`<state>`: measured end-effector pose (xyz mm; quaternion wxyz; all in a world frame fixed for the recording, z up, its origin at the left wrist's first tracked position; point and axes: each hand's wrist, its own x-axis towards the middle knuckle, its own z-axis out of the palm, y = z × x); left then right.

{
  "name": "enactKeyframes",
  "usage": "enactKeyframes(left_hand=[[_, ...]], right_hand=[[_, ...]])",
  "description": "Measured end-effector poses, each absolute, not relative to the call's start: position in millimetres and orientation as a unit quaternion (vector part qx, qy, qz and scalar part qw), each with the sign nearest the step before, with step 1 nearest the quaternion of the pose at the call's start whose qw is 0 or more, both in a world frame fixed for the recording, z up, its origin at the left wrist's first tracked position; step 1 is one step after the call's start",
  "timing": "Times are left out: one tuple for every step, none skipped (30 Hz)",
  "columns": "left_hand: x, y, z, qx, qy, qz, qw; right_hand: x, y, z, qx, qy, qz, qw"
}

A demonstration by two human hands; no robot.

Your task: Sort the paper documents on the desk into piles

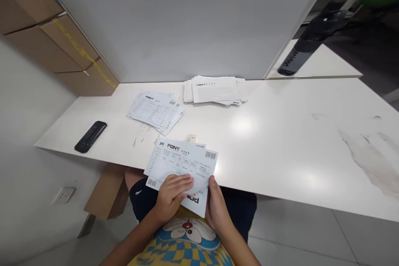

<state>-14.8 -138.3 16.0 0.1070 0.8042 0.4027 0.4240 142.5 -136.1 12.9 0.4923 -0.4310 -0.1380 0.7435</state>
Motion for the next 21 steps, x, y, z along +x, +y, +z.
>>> enactKeyframes(left_hand=[[-14,-138,16,0.767,0.434,0.441,0.171],[-13,-136,17,0.720,0.470,0.454,0.235],[-12,-134,18,0.664,0.509,0.463,0.292],[-13,-131,21,0.604,0.547,0.470,0.339],[-14,-126,26,0.549,0.579,0.476,0.369],[-17,-120,33,0.504,0.604,0.485,0.380],[-21,-113,42,0.474,0.622,0.499,0.373],[-27,-105,53,0.456,0.635,0.517,0.349],[-34,-98,65,0.448,0.643,0.540,0.307],[-42,-91,77,0.445,0.648,0.566,0.249],[-52,-84,88,0.439,0.650,0.596,0.172],[-63,-79,98,0.429,0.645,0.627,0.077],[-74,-73,105,0.421,0.633,0.650,-0.024],[-86,-66,111,0.418,0.613,0.658,-0.125],[-97,-58,113,0.434,0.592,0.646,-0.207],[-107,-48,114,0.473,0.575,0.615,-0.261],[-116,-34,111,0.531,0.560,0.568,-0.286],[-122,-17,107,0.605,0.550,0.505,-0.275],[-127,2,101,0.675,0.539,0.442,-0.241],[-131,22,93,0.731,0.525,0.388,-0.199],[-133,41,85,0.770,0.513,0.345,-0.159]], right_hand=[[141,-136,12,-0.427,-0.141,0.741,0.498],[140,-136,11,-0.428,-0.146,0.738,0.500],[139,-136,10,-0.437,-0.153,0.733,0.499],[138,-136,10,-0.450,-0.162,0.725,0.495],[138,-136,9,-0.467,-0.173,0.716,0.490],[137,-135,9,-0.483,-0.184,0.706,0.484],[137,-135,8,-0.497,-0.195,0.696,0.480],[138,-135,7,-0.506,-0.207,0.688,0.476],[139,-136,5,-0.511,-0.219,0.681,0.476],[141,-136,3,-0.513,-0.232,0.674,0.478],[145,-137,0,-0.513,-0.245,0.668,0.481],[149,-137,-2,-0.512,-0.262,0.660,0.483],[155,-137,-5,-0.511,-0.283,0.651,0.484],[162,-137,-8,-0.510,-0.311,0.640,0.484],[170,-137,-11,-0.510,-0.342,0.624,0.483],[180,-135,-13,-0.512,-0.373,0.604,0.484],[189,-134,-16,-0.518,-0.398,0.579,0.488],[200,-132,-18,-0.525,-0.412,0.554,0.499],[210,-130,-20,-0.534,-0.414,0.529,0.514],[219,-128,-22,-0.545,-0.406,0.506,0.531],[227,-126,-24,-0.557,-0.391,0.486,0.548]])
